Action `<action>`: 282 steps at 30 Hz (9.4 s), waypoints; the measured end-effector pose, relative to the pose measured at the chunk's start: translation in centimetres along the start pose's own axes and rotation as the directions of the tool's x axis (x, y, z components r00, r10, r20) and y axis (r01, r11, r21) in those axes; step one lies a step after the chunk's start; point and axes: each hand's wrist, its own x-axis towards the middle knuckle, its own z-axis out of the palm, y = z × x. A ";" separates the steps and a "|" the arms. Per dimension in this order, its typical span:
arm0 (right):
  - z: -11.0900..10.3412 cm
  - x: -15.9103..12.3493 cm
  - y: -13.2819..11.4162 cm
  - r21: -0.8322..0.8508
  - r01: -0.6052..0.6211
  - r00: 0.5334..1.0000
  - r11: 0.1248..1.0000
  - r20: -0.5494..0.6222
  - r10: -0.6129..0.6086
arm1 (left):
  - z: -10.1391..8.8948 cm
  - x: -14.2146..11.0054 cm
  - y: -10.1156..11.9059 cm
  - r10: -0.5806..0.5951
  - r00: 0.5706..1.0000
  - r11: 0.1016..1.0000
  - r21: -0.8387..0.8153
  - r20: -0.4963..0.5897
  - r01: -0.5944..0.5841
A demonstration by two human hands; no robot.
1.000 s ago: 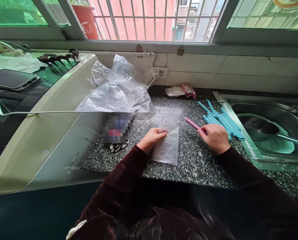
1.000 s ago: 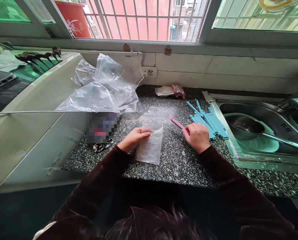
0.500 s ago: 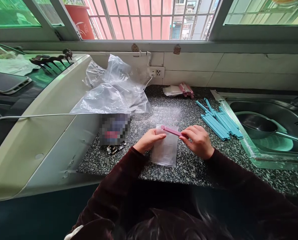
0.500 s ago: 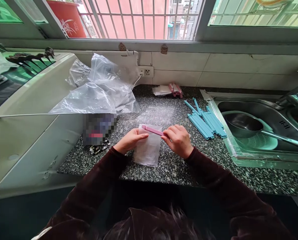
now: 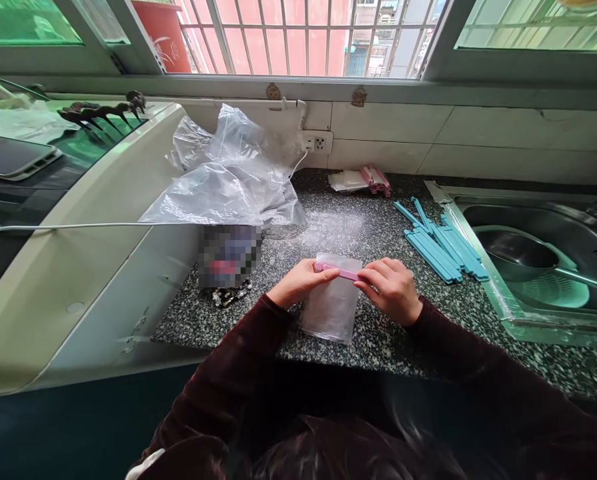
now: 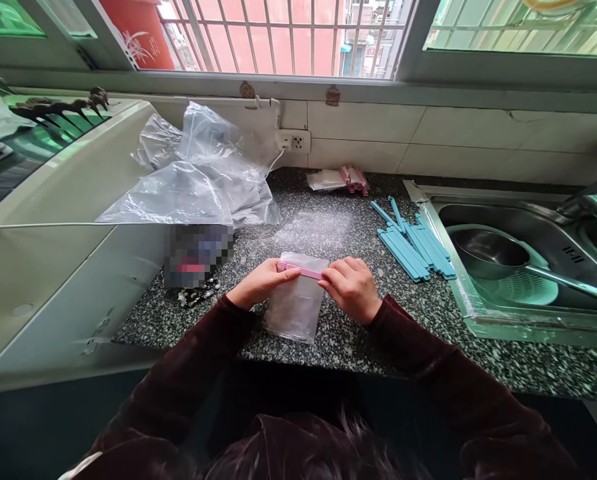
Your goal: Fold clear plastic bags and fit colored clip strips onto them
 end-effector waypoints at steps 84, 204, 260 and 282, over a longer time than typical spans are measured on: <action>1.0 -0.6 -0.1 0.091 0.015 0.997 0.996 -0.079 -0.008 | 1.1 1.2 -2.6 0.162 0.973 0.960 -0.204 -0.163 -0.193; 0.3 0.5 0.6 0.247 -0.036 0.961 0.968 -0.257 0.101 | 1.0 1.7 -2.4 0.080 0.959 0.975 -0.179 -0.271 -0.132; -0.5 0.1 2.0 0.241 -0.089 0.928 0.966 -0.334 0.169 | 1.0 1.3 -1.0 0.000 0.927 0.948 -0.296 -0.375 -0.119; -0.2 -0.5 2.7 0.403 -0.178 0.881 0.898 -0.342 0.328 | 0.8 1.2 -1.0 0.004 0.913 0.923 -0.349 -0.409 -0.160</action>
